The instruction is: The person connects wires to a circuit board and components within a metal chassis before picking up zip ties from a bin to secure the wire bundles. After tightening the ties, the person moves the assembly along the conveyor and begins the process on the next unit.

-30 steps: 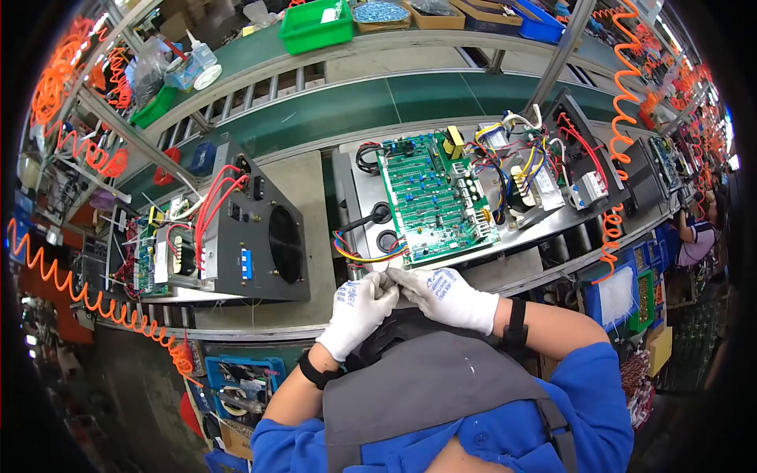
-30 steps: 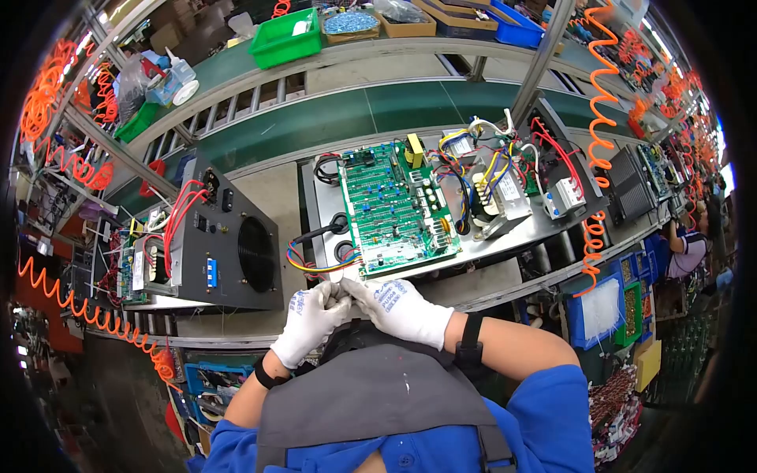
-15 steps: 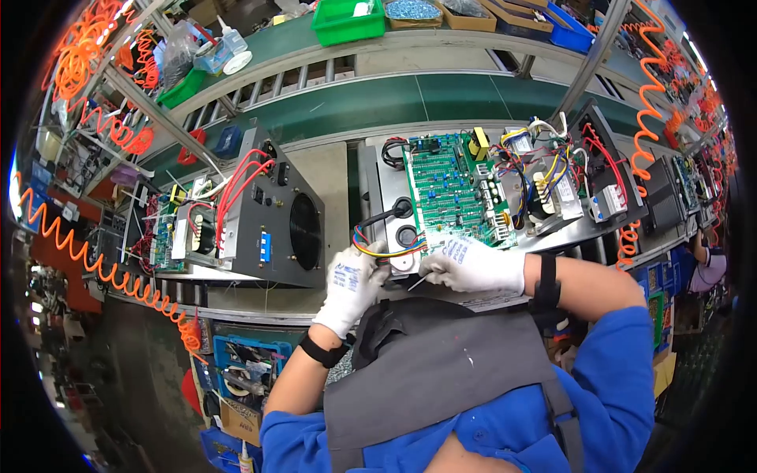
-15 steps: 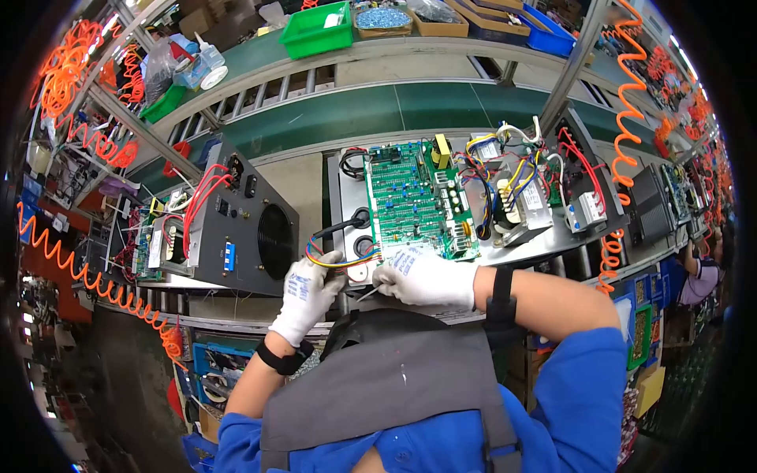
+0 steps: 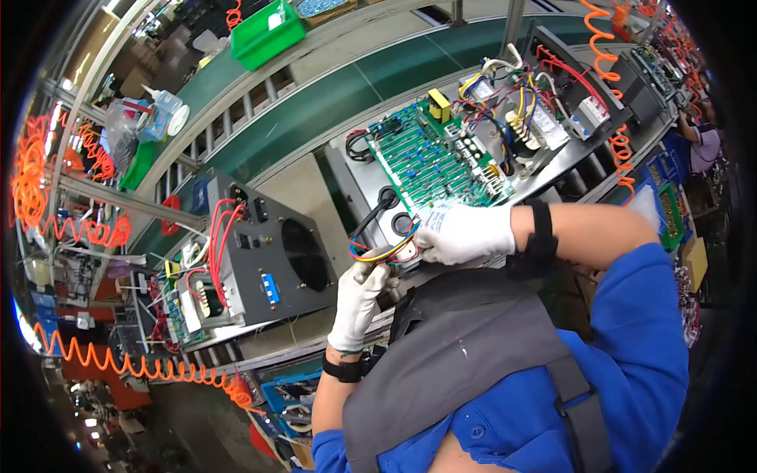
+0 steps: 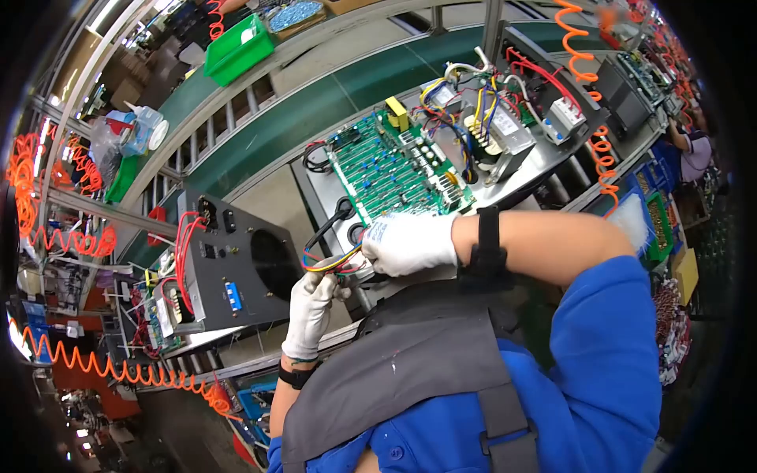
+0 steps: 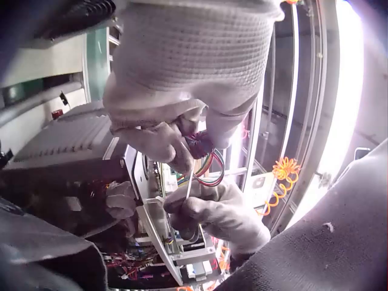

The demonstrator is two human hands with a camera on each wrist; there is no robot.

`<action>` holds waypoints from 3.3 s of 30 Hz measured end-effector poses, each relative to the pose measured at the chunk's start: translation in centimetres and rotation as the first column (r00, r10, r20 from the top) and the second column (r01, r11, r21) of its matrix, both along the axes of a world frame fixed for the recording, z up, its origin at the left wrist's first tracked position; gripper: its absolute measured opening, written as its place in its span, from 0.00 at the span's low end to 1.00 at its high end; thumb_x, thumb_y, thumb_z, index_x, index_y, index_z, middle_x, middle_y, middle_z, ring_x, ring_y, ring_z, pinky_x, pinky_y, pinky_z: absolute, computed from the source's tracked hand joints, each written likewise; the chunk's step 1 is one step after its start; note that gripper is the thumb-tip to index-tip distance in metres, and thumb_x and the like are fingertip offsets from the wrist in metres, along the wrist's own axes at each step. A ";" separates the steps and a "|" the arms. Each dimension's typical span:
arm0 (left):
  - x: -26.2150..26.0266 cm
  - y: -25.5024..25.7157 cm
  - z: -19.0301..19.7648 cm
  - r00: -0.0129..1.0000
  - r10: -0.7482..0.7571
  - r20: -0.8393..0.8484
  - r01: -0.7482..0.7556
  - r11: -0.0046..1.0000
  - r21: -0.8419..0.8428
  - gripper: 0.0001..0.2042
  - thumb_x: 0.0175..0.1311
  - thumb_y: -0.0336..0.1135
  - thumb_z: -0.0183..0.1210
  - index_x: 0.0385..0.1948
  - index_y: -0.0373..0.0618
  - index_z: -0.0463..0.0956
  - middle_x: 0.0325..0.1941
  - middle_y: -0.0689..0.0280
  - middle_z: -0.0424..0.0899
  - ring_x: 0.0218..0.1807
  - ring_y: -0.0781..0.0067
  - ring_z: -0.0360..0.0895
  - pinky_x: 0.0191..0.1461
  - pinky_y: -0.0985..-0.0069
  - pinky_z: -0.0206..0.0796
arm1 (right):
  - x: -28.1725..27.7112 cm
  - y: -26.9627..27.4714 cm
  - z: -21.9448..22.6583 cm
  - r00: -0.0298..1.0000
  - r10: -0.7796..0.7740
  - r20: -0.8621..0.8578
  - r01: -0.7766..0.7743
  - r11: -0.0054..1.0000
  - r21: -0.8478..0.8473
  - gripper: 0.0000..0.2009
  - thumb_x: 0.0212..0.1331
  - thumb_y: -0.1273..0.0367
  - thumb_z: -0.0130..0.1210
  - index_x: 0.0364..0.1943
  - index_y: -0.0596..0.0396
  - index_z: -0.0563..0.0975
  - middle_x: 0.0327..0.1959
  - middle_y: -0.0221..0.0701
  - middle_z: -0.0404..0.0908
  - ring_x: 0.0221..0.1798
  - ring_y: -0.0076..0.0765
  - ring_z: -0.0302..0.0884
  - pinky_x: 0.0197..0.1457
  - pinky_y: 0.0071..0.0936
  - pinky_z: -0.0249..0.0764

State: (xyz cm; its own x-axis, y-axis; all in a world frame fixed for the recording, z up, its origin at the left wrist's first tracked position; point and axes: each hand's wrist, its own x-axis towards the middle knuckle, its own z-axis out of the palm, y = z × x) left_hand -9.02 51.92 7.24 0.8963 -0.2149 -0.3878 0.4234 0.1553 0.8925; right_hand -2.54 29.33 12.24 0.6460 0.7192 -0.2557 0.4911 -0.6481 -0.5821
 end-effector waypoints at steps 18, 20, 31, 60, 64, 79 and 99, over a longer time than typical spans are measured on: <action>0.5 -1.0 -1.1 0.992 -0.082 0.098 0.065 0.983 0.171 0.19 0.63 0.27 0.60 0.56 0.35 0.74 0.39 0.72 0.82 0.35 0.88 0.72 0.38 0.87 0.64 | -2.2 0.7 -2.4 0.980 -0.109 0.168 0.094 0.991 0.097 0.05 0.52 0.68 0.55 0.26 0.55 0.76 0.22 0.40 0.78 0.29 0.51 0.80 0.33 0.44 0.73; 0.7 -1.2 -1.7 0.979 -0.142 0.144 0.117 0.978 0.172 0.20 0.62 0.26 0.61 0.57 0.37 0.74 0.41 0.72 0.82 0.37 0.89 0.72 0.38 0.87 0.64 | -2.3 1.3 -2.6 0.984 -0.162 0.077 0.155 0.984 0.090 0.06 0.53 0.67 0.55 0.27 0.54 0.77 0.22 0.39 0.78 0.29 0.50 0.80 0.34 0.44 0.74; 0.6 0.0 -4.1 0.676 -0.412 0.612 -0.171 0.720 0.673 0.10 0.59 0.24 0.58 0.42 0.40 0.80 0.35 0.57 0.84 0.35 0.54 0.80 0.39 0.64 0.71 | -3.5 2.4 -3.1 0.959 -0.267 0.091 0.271 0.962 -0.032 0.06 0.55 0.66 0.57 0.29 0.53 0.75 0.27 0.40 0.78 0.33 0.49 0.79 0.35 0.42 0.73; -0.4 -1.6 -2.2 0.950 -0.218 0.224 0.156 0.951 0.266 0.14 0.64 0.28 0.54 0.49 0.35 0.75 0.28 0.73 0.76 0.27 0.90 0.67 0.31 0.87 0.62 | -4.5 0.5 -1.4 0.893 -0.449 0.019 0.440 0.882 0.166 0.13 0.60 0.68 0.52 0.48 0.57 0.76 0.35 0.41 0.81 0.39 0.43 0.81 0.42 0.34 0.74; -0.3 -2.7 -2.0 0.973 -0.153 0.174 0.103 0.958 0.269 0.11 0.63 0.31 0.58 0.44 0.36 0.77 0.29 0.68 0.81 0.25 0.85 0.72 0.31 0.82 0.66 | -5.4 0.6 -2.6 0.873 -0.470 -0.130 0.488 0.842 0.230 0.15 0.62 0.68 0.51 0.52 0.56 0.75 0.41 0.43 0.82 0.46 0.46 0.81 0.48 0.34 0.74; 2.5 -2.3 0.0 0.915 -0.381 0.130 0.303 0.864 0.401 0.13 0.65 0.27 0.51 0.49 0.34 0.74 0.27 0.69 0.80 0.27 0.86 0.73 0.31 0.83 0.67 | -4.9 -0.1 -0.8 0.834 -0.551 0.019 0.534 0.816 0.221 0.12 0.58 0.68 0.54 0.45 0.56 0.75 0.32 0.44 0.80 0.40 0.48 0.81 0.41 0.38 0.74; 3.4 -1.8 -0.6 0.674 -0.647 0.356 0.340 0.700 0.628 0.08 0.66 0.33 0.56 0.40 0.39 0.78 0.24 0.67 0.77 0.26 0.82 0.71 0.32 0.78 0.66 | -8.7 -0.6 -5.5 0.431 -0.362 -0.827 0.902 0.169 0.397 0.13 0.58 0.74 0.63 0.45 0.62 0.75 0.39 0.32 0.81 0.40 0.25 0.82 0.46 0.23 0.79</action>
